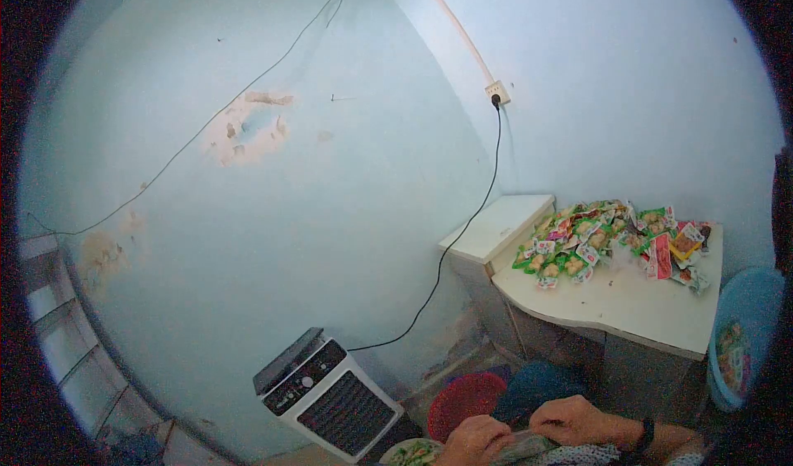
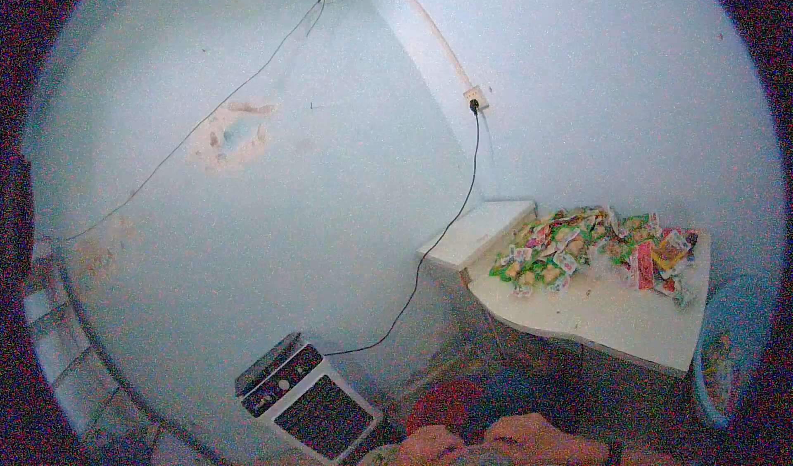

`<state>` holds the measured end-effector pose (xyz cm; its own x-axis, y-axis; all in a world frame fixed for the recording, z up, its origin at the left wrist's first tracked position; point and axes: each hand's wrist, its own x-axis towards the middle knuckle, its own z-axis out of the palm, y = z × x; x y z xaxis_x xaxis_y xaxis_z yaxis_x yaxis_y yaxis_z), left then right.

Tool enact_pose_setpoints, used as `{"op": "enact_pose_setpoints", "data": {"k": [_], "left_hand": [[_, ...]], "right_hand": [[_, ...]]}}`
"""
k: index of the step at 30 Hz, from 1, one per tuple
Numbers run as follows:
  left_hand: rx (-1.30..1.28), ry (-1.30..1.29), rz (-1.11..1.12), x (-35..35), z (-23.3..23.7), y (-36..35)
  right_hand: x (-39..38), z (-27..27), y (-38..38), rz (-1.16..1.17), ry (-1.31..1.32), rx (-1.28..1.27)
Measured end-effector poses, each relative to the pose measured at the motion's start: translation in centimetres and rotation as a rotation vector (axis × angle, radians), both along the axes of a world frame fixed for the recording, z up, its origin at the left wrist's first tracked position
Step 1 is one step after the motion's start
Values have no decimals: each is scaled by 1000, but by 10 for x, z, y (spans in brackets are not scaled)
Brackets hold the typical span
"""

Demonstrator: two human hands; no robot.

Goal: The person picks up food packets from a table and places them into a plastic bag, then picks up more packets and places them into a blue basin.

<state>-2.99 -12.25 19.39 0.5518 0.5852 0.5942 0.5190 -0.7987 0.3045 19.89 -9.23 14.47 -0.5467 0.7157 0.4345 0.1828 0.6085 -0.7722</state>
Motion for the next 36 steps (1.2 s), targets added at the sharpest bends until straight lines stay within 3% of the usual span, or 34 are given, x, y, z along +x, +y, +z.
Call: {"op": "enact_pose_setpoints", "data": {"k": [5, 10, 13, 16, 19, 22, 25, 29, 31, 34, 36], "left_hand": [[-53, 37, 43, -2, -8, 0], [-110, -19, 3, 3, 11, -6], [167, 145, 61, -17, 2, 0], [-187, 45, 85, -43, 1, 2], [-371, -46, 135, -42, 15, -15], [-355, -63, 155, -53, 9, -15], [-180, -155, 237, -61, -11, -13], [-313, -121, 253, -70, -2, -13], [-422, -80, 185, -62, 27, -18], [-474, -54, 235, -69, 17, -12], [-184, -42, 228, -65, 5, -9]], "right_hand": [[-1, 15, -2, 68, 8, -89], [-3, -1, 7, 100, 20, 13], [5, 14, 1, 42, 2, 5], [11, 18, -1, -1, -18, -30], [16, 10, 2, 37, -11, -87], [15, -2, 4, 12, -5, -126], [15, -1, 4, -14, -4, -134], [16, -1, 8, 10, -6, -106], [13, 4, 9, -4, -31, -65], [10, 9, 9, -16, -46, -77], [9, 7, 9, -10, -32, -88]]}}
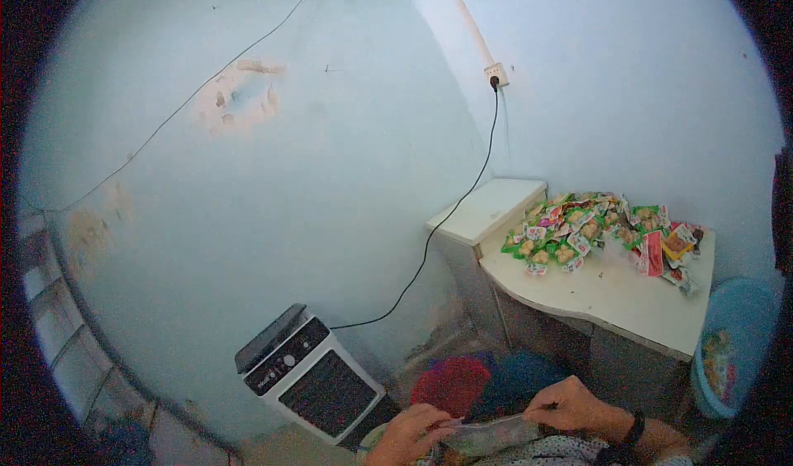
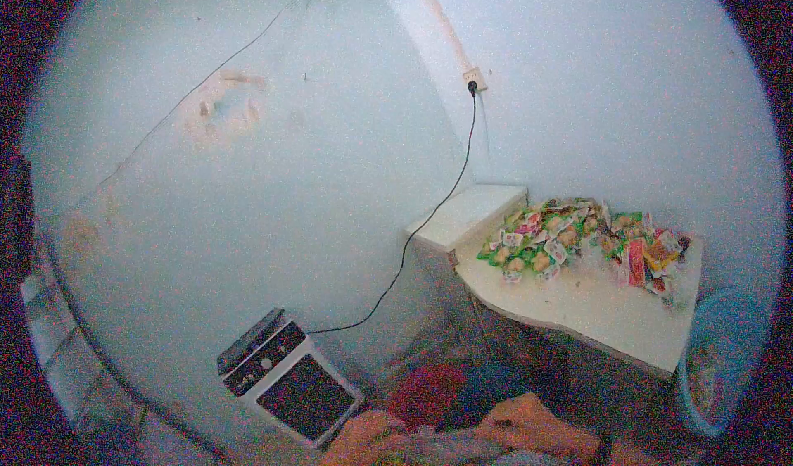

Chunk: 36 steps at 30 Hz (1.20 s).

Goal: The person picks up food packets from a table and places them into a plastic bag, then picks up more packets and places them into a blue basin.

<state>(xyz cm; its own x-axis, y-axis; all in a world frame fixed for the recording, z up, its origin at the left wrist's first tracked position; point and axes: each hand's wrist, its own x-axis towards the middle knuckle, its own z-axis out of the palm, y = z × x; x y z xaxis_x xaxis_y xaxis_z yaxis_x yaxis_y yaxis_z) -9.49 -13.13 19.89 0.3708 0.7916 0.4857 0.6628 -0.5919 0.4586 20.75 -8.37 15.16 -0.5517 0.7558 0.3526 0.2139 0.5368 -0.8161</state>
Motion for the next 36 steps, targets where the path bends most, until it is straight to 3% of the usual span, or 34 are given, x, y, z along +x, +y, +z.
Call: {"op": "enact_pose_setpoints", "data": {"k": [1, 4, 7, 17, 20, 23, 26, 31, 36], "left_hand": [[145, 23, -3, 4, -5, 1], [-18, 91, -86, 28, 16, 3], [26, 94, -254, 46, 5, 11], [21, 24, -159, 64, 16, 2], [-21, 42, -139, 64, 19, -1], [-40, 19, -146, 66, 16, 0], [-61, 19, -145, 66, 15, -1], [-97, -24, -143, 65, 16, -1], [18, 10, -218, 61, 5, 7]], "right_hand": [[-1, -2, 1, 5, 15, 8], [-6, -5, 4, 45, 12, 7], [-10, -3, 3, 62, -24, -24], [5, 19, -1, -81, 35, -8], [4, 8, -2, 7, 158, -96], [-5, 6, -5, 53, 102, -29], [-8, -13, -2, 68, 24, -157], [-8, -17, 1, 89, 117, -103], [-7, -10, -2, 76, 105, -88]]}}
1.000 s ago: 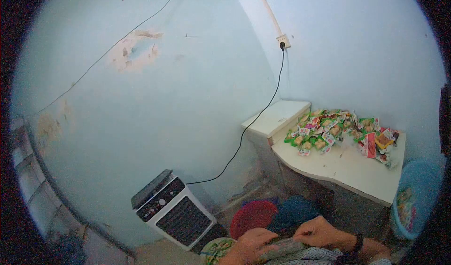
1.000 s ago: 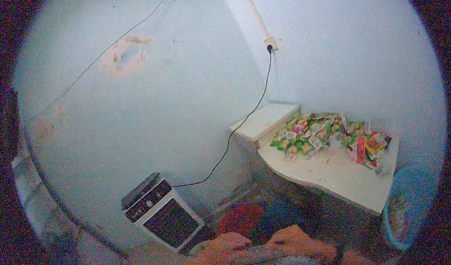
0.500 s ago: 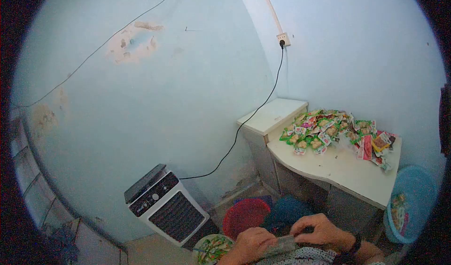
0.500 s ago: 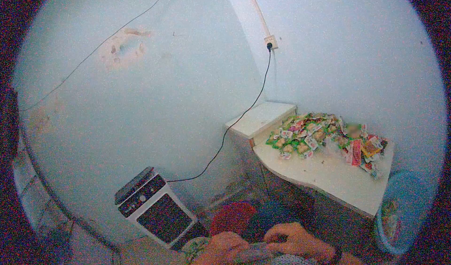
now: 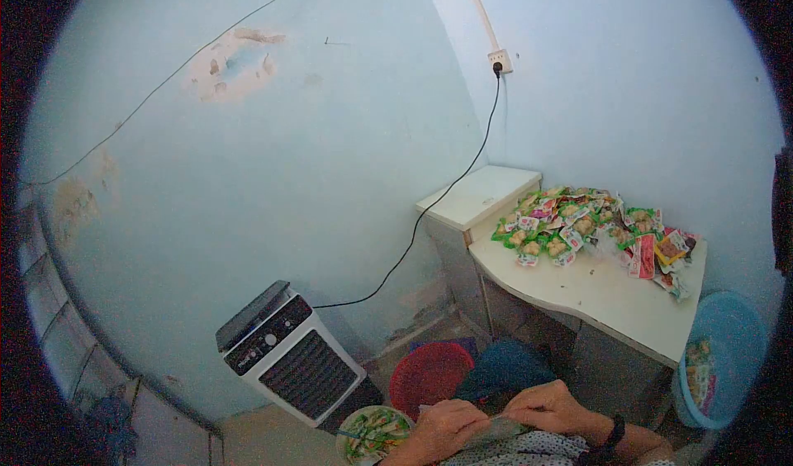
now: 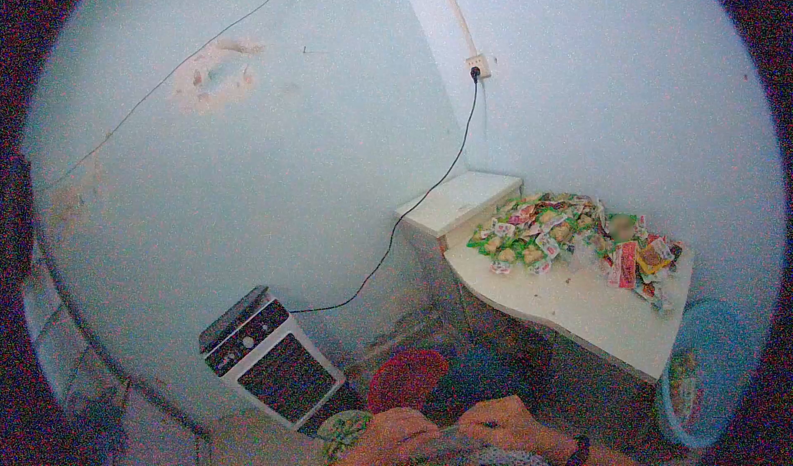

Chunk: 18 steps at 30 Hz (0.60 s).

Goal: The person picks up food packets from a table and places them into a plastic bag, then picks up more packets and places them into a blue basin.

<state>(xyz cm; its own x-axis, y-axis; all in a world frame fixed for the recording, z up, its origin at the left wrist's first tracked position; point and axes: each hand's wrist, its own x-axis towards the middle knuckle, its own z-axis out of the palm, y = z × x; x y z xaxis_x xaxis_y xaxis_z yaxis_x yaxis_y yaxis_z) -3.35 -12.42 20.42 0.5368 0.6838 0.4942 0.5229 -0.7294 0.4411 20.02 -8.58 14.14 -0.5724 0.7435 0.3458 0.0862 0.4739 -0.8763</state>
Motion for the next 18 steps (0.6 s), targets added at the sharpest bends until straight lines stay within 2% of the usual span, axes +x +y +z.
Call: {"op": "enact_pose_setpoints", "data": {"k": [5, 8, 11, 13, 16, 18], "left_hand": [[-39, -26, 44, 1, 1, -2], [-44, -1, 9, 2, -4, 0], [-106, 71, 28, -4, -13, 9], [-184, 106, 46, -11, -14, 18], [-278, 77, 136, -10, -40, 41], [-472, 39, 128, -12, -62, 58]], "right_hand": [[-5, 7, -3, 39, -30, -71], [-9, -29, 11, 174, -151, -42], [-3, -44, 19, 303, -483, -285], [-1, -62, 21, 365, -411, -247], [2, -69, 17, 408, -342, -217], [5, -72, 16, 406, -334, -212]]}}
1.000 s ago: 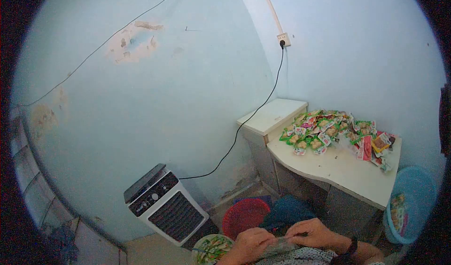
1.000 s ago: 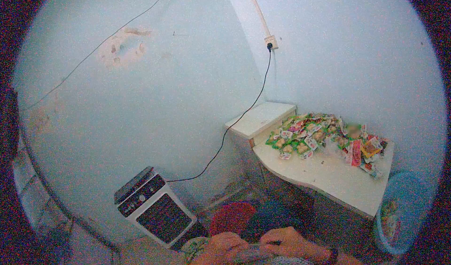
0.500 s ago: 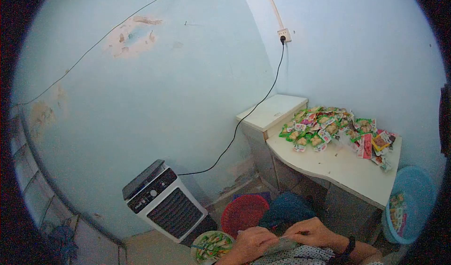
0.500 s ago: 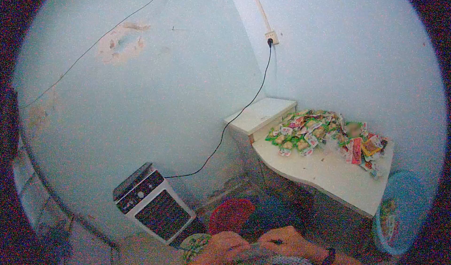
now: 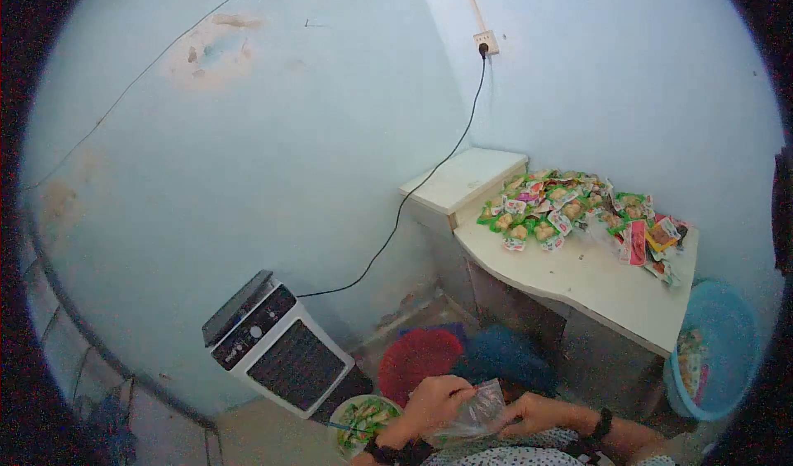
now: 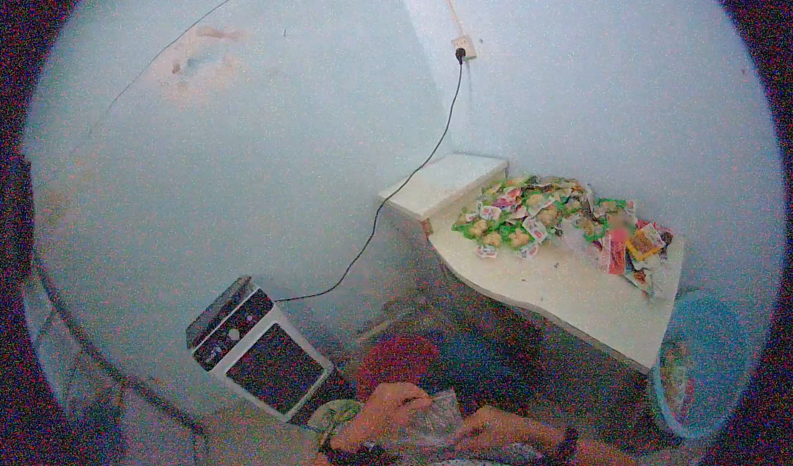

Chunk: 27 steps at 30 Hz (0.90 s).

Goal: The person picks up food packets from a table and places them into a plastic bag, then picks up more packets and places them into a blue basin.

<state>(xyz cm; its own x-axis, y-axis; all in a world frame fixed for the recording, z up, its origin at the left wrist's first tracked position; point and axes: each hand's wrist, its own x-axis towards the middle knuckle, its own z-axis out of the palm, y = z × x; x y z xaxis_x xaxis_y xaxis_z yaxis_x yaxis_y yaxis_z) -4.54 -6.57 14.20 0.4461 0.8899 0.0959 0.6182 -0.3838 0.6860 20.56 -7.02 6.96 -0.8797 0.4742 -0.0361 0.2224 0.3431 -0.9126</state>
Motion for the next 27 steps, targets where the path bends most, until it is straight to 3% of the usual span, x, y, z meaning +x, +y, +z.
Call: {"op": "enact_pose_setpoints", "data": {"k": [4, 8, 11, 14, 17, 19, 21, 23, 24, 26, 27], "left_hand": [[-446, 12, -20, -4, -46, 22], [-483, -170, -103, -4, -93, 15], [-477, -251, -100, -5, -130, 13], [-460, -219, -110, -11, -142, 10], [-519, -253, -131, -13, -136, 13], [-443, -213, -172, -14, -133, 10], [-474, -294, -44, -28, -168, 14], [-747, -660, 137, -32, -169, 9], [-998, -985, 263, -28, -147, -2], [-972, -871, 281, -27, -114, -19], [-691, -439, 150, -30, -102, -25]], "right_hand": [[9, 3, -2, -29, -59, -31], [19, -10, -3, -157, -71, 117], [17, -15, -8, -447, 89, 483], [4, 1, -9, -336, 204, 621], [2, -44, 0, -167, 126, 281], [0, -40, 2, -219, 88, 176], [-4, -31, 3, -316, 29, 75], [-6, -17, 4, -462, -50, -27], [-7, -25, 6, -514, -18, -63], [-7, -54, 15, -616, 43, -142], [-7, -58, 16, -641, 166, -216]]}}
